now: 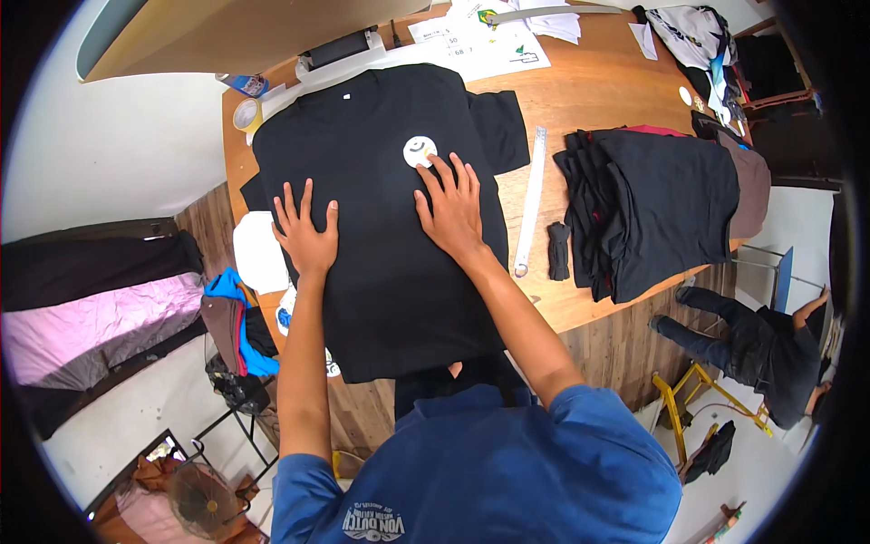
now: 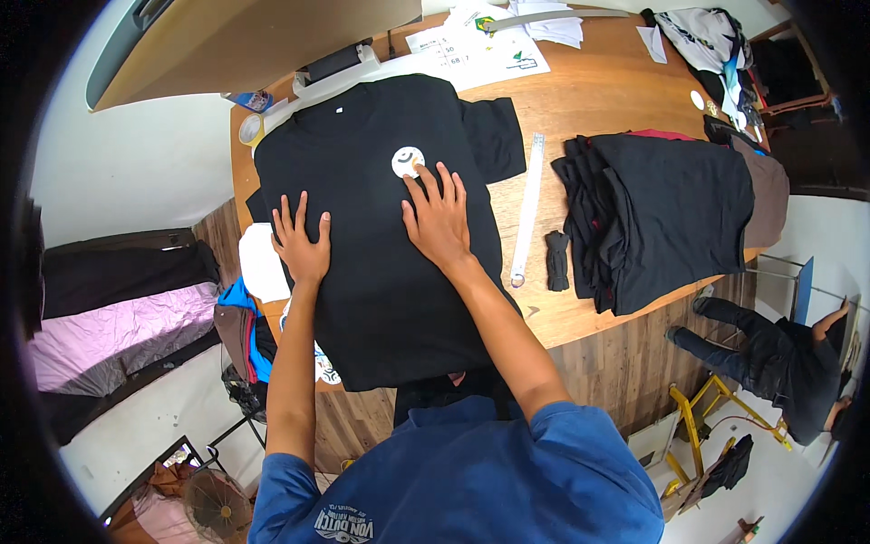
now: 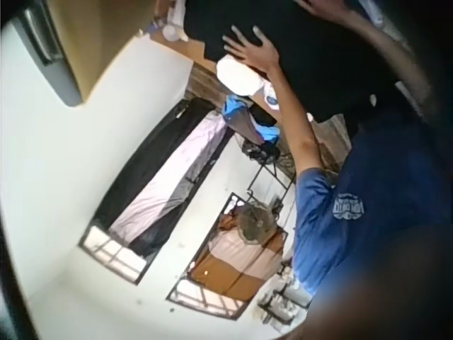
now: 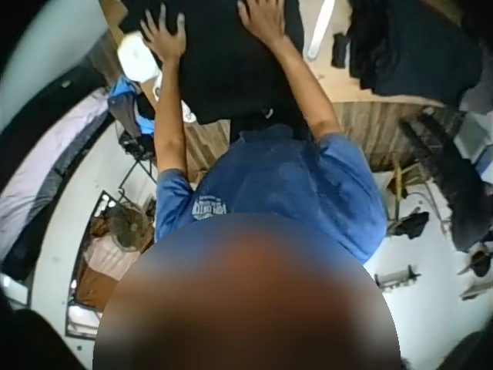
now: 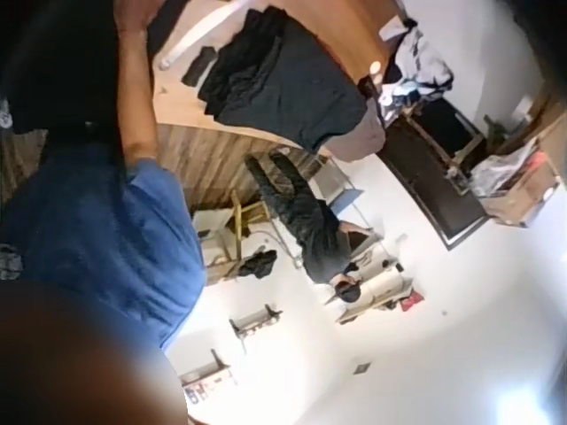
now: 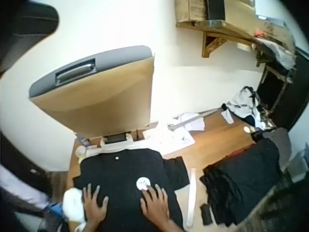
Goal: Aligning a circular design on black t-shirts using a ruler and applying them with a heat press.
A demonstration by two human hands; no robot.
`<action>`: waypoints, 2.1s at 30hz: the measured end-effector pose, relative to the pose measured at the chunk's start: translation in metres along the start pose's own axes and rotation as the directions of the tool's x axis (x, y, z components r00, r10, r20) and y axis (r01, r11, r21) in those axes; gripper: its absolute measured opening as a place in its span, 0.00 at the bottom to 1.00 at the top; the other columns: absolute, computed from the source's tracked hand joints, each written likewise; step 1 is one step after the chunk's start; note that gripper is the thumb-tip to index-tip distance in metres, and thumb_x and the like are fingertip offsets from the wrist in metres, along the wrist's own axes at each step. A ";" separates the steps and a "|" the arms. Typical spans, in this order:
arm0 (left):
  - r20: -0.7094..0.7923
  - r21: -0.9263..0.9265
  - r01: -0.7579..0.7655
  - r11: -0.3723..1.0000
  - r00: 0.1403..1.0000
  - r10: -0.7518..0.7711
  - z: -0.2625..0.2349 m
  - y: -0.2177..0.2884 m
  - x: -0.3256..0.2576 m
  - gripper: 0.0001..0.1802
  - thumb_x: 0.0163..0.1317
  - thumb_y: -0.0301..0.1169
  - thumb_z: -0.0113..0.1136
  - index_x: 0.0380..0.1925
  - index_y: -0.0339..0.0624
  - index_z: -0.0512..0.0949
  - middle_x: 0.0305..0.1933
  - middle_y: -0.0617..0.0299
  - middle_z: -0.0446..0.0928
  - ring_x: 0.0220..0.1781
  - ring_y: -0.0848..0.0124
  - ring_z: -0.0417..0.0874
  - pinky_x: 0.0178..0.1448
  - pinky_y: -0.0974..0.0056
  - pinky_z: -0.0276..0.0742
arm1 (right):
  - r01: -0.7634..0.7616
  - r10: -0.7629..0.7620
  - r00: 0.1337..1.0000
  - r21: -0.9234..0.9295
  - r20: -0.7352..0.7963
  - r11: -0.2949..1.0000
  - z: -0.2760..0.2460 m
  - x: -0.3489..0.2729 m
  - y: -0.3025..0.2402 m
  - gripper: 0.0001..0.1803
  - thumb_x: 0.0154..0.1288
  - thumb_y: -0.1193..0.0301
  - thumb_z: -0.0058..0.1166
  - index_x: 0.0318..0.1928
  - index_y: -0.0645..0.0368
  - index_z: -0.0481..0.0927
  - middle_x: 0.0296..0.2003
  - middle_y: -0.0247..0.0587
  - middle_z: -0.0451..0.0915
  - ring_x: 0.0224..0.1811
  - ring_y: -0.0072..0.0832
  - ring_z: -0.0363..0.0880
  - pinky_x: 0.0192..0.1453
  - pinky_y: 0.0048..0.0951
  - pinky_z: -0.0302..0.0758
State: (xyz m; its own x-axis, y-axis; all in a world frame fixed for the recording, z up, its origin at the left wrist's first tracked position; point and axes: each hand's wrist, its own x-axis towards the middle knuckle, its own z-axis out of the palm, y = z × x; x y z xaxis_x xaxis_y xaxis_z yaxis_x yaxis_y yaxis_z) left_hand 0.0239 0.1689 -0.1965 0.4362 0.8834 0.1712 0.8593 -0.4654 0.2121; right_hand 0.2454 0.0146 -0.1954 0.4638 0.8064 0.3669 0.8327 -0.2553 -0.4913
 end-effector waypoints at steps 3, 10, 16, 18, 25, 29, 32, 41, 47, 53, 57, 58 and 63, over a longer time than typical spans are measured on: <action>-0.012 0.008 0.001 1.000 1.000 -0.001 0.001 -0.001 0.000 0.35 0.71 0.58 0.59 0.76 0.68 0.70 0.86 0.58 0.55 0.88 0.48 0.48 0.83 0.29 0.39 | -0.004 0.005 1.000 0.018 -0.009 1.000 -0.001 -0.001 0.000 0.23 0.71 0.65 0.59 0.64 0.58 0.79 0.66 0.45 0.73 0.75 0.51 0.64 0.79 0.55 0.57; 0.000 -0.001 0.010 1.000 1.000 -0.010 0.000 0.000 -0.002 0.34 0.72 0.58 0.57 0.77 0.68 0.69 0.86 0.59 0.55 0.88 0.49 0.48 0.83 0.30 0.39 | -0.088 0.088 0.994 0.005 -0.061 0.996 0.005 -0.002 0.003 0.22 0.71 0.66 0.59 0.62 0.58 0.79 0.65 0.45 0.75 0.75 0.49 0.65 0.79 0.55 0.58; -0.007 -0.008 0.012 1.000 1.000 -0.012 -0.002 0.001 -0.003 0.34 0.72 0.57 0.57 0.77 0.68 0.69 0.86 0.59 0.55 0.88 0.49 0.49 0.83 0.30 0.39 | -0.073 0.074 0.997 -0.044 0.013 0.996 0.008 -0.002 0.003 0.22 0.72 0.64 0.58 0.63 0.57 0.79 0.65 0.43 0.75 0.76 0.49 0.65 0.79 0.57 0.57; -0.012 -0.011 0.013 1.000 1.000 -0.014 -0.002 0.002 -0.003 0.34 0.72 0.57 0.58 0.77 0.68 0.69 0.86 0.59 0.55 0.88 0.50 0.49 0.83 0.31 0.39 | 0.000 -0.001 1.000 -0.020 -0.020 1.000 0.008 -0.002 0.003 0.22 0.72 0.64 0.58 0.63 0.57 0.80 0.64 0.43 0.76 0.76 0.49 0.65 0.79 0.57 0.57; 0.003 -0.012 0.034 0.999 0.999 -0.034 0.000 0.000 -0.003 0.35 0.71 0.58 0.58 0.76 0.71 0.69 0.86 0.61 0.55 0.88 0.52 0.48 0.84 0.31 0.38 | -0.079 0.079 0.997 -0.035 0.018 0.996 0.008 -0.003 0.003 0.21 0.72 0.64 0.59 0.62 0.57 0.80 0.63 0.43 0.76 0.75 0.49 0.65 0.79 0.57 0.56; 0.082 -0.014 0.056 0.998 0.995 -0.054 0.000 0.000 -0.003 0.35 0.71 0.58 0.58 0.76 0.71 0.70 0.86 0.61 0.55 0.88 0.51 0.48 0.84 0.31 0.38 | -0.004 0.004 1.000 -0.005 -0.028 1.000 0.007 -0.003 0.003 0.21 0.72 0.65 0.59 0.62 0.57 0.80 0.63 0.44 0.76 0.75 0.49 0.65 0.79 0.57 0.56; 0.079 -0.019 0.053 0.998 0.996 -0.052 -0.001 0.001 -0.003 0.34 0.71 0.58 0.59 0.76 0.71 0.70 0.86 0.61 0.55 0.88 0.51 0.48 0.84 0.31 0.38 | -0.004 0.004 1.000 -0.008 -0.028 1.000 0.007 -0.001 0.003 0.21 0.72 0.65 0.59 0.62 0.57 0.80 0.63 0.44 0.76 0.75 0.48 0.66 0.79 0.57 0.56; 0.066 -0.009 0.031 0.999 0.997 -0.030 -0.002 0.001 -0.003 0.34 0.73 0.58 0.57 0.76 0.67 0.70 0.86 0.59 0.56 0.88 0.50 0.50 0.83 0.31 0.39 | -0.006 0.007 0.999 0.026 -0.040 1.000 0.005 0.000 0.003 0.20 0.71 0.67 0.59 0.61 0.57 0.80 0.62 0.45 0.76 0.74 0.48 0.66 0.78 0.57 0.57; 0.107 -0.003 0.054 0.999 0.993 -0.053 -0.003 0.003 -0.002 0.33 0.73 0.58 0.57 0.76 0.68 0.70 0.86 0.59 0.56 0.88 0.50 0.50 0.84 0.31 0.39 | -0.027 0.049 0.991 0.168 -0.127 0.985 -0.006 -0.002 0.005 0.17 0.68 0.72 0.61 0.57 0.56 0.82 0.59 0.44 0.78 0.71 0.47 0.70 0.77 0.53 0.59; 0.028 0.010 0.029 1.000 0.999 -0.029 -0.004 0.005 -0.001 0.33 0.73 0.58 0.56 0.76 0.69 0.70 0.86 0.59 0.56 0.88 0.50 0.50 0.83 0.31 0.40 | -0.237 0.318 0.915 0.308 -0.249 0.921 -0.033 -0.070 0.040 0.12 0.69 0.75 0.60 0.51 0.54 0.86 0.47 0.41 0.81 0.53 0.42 0.78 0.61 0.43 0.68; -0.025 -0.019 0.012 1.000 1.000 -0.013 -0.002 0.004 0.001 0.34 0.72 0.59 0.57 0.76 0.69 0.70 0.86 0.59 0.56 0.88 0.50 0.50 0.83 0.31 0.41 | -0.617 0.641 0.747 0.174 -0.177 0.767 -0.056 -0.152 0.080 0.13 0.71 0.73 0.59 0.53 0.58 0.85 0.41 0.42 0.80 0.47 0.43 0.78 0.56 0.41 0.70; 0.056 0.001 0.046 0.999 0.997 -0.046 -0.002 0.005 0.000 0.34 0.72 0.59 0.58 0.76 0.69 0.71 0.86 0.60 0.56 0.88 0.50 0.50 0.83 0.30 0.41 | -0.739 0.751 0.653 0.132 -0.099 0.660 -0.054 -0.166 0.084 0.15 0.71 0.71 0.60 0.55 0.58 0.84 0.42 0.42 0.80 0.48 0.43 0.78 0.57 0.42 0.70; 0.029 -0.010 0.035 0.999 0.999 -0.035 -0.004 0.006 -0.004 0.34 0.73 0.61 0.54 0.76 0.70 0.69 0.86 0.58 0.55 0.88 0.50 0.48 0.84 0.32 0.39 | -0.764 0.746 0.644 -0.095 -0.169 0.638 -0.041 -0.201 0.089 0.27 0.66 0.63 0.69 0.63 0.58 0.81 0.50 0.43 0.77 0.57 0.46 0.76 0.61 0.46 0.70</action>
State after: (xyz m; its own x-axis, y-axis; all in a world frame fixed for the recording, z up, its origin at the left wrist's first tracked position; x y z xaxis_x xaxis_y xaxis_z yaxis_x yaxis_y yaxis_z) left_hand 0.0259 0.1627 -0.1921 0.4138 0.9001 0.1362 0.8712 -0.4349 0.2279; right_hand 0.2382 -0.1922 -0.2808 0.9710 0.2389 0.0036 0.2060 -0.8294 -0.5192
